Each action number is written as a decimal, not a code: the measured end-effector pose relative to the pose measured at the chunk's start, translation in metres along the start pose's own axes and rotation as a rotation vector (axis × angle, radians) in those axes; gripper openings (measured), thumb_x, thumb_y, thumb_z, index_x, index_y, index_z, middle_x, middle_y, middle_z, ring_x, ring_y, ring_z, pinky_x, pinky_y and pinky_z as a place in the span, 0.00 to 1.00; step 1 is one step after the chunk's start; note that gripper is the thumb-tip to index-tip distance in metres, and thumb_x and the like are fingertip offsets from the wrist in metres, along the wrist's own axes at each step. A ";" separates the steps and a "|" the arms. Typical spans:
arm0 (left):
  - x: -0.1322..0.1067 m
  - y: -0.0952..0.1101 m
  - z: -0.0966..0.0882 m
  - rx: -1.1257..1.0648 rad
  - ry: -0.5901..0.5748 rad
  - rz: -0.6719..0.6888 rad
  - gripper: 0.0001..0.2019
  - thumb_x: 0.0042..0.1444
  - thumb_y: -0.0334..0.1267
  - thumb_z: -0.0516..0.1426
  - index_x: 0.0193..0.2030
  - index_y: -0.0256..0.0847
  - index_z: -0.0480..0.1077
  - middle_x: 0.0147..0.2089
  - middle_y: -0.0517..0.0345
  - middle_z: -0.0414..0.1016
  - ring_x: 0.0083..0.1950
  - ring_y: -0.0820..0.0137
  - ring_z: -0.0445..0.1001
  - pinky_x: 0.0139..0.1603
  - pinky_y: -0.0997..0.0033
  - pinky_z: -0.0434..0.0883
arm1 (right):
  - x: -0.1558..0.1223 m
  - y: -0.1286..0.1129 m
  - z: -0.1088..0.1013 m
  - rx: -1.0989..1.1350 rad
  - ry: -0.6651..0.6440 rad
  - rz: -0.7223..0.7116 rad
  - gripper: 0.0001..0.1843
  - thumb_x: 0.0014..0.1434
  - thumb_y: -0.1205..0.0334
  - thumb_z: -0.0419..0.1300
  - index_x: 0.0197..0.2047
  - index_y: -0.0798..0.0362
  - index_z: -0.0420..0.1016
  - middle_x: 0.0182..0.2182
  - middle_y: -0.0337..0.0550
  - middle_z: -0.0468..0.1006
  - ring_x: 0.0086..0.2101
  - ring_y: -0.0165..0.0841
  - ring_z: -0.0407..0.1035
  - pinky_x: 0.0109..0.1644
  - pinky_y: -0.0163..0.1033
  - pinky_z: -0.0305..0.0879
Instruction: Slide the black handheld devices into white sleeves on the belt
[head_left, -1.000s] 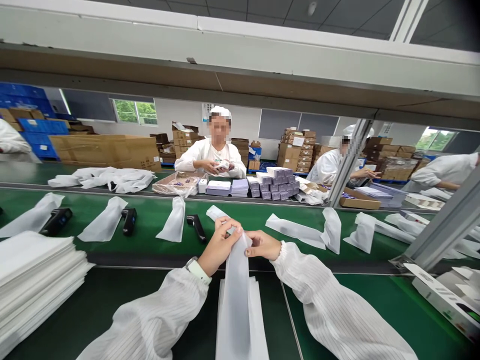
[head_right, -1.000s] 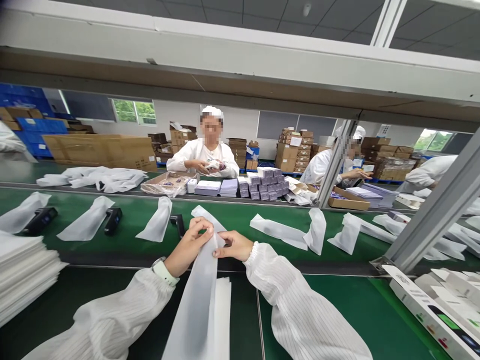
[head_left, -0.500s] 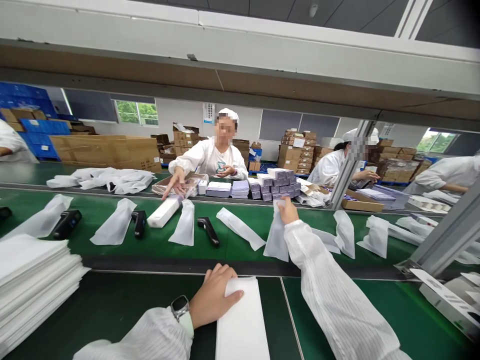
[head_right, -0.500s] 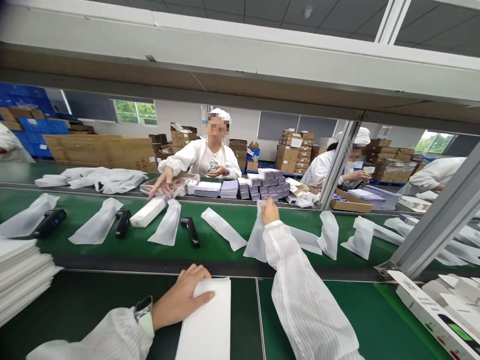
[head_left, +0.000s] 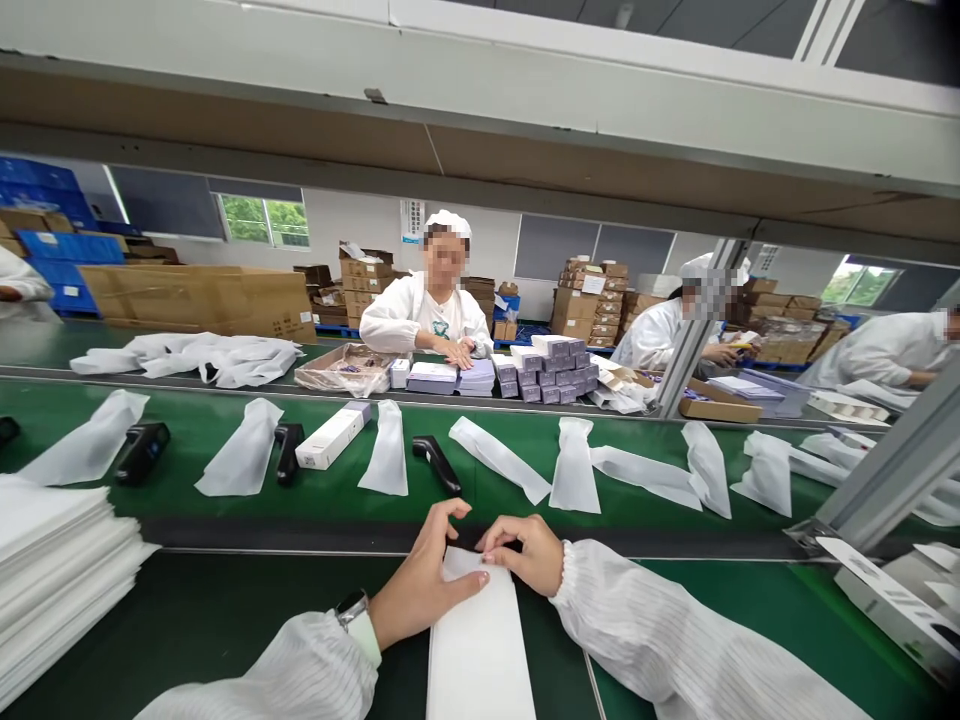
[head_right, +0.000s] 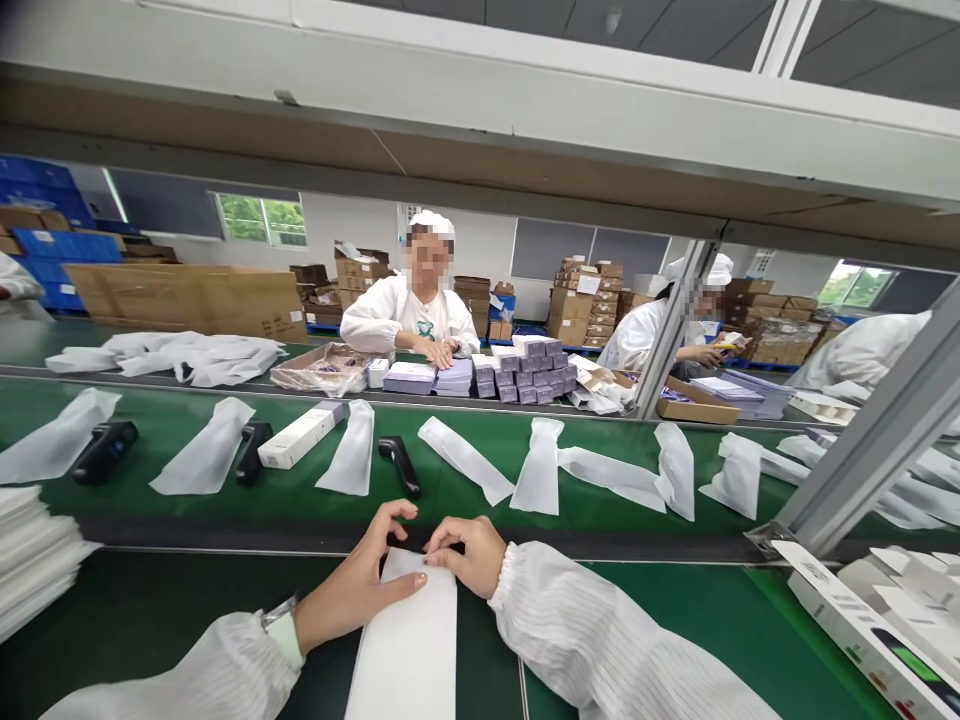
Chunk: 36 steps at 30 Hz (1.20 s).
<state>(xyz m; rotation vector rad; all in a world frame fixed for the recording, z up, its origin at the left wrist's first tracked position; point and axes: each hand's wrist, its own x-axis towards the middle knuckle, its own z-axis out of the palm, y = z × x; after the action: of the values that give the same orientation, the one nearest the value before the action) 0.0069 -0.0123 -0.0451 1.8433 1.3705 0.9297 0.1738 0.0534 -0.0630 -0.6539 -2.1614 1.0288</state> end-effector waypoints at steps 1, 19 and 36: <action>0.003 0.001 -0.001 -0.005 -0.027 0.034 0.19 0.46 0.38 0.55 0.45 0.46 0.56 0.46 0.57 0.55 0.46 0.68 0.57 0.48 0.67 0.58 | 0.002 0.000 -0.004 0.018 -0.041 -0.027 0.06 0.48 0.60 0.57 0.27 0.54 0.69 0.29 0.41 0.75 0.36 0.32 0.67 0.41 0.37 0.62; 0.018 -0.015 0.004 -0.123 0.054 0.034 0.11 0.51 0.45 0.50 0.26 0.39 0.60 0.27 0.63 0.56 0.32 0.73 0.56 0.34 0.76 0.57 | 0.121 0.042 0.005 0.007 0.233 0.369 0.29 0.38 0.63 0.61 0.46 0.51 0.59 0.32 0.43 0.69 0.39 0.40 0.63 0.45 0.49 0.55; 0.032 0.018 -0.012 -0.243 0.328 0.037 0.10 0.51 0.45 0.51 0.29 0.40 0.64 0.41 0.58 0.53 0.43 0.68 0.59 0.38 0.74 0.59 | 0.042 -0.021 -0.025 0.595 -0.368 0.113 0.17 0.38 0.59 0.64 0.32 0.57 0.67 0.26 0.37 0.69 0.29 0.27 0.65 0.36 0.35 0.61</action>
<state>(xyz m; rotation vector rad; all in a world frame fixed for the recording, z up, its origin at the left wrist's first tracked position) 0.0119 0.0158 -0.0186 1.5862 1.3439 1.4006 0.1609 0.0820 -0.0197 -0.3181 -1.9590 1.8680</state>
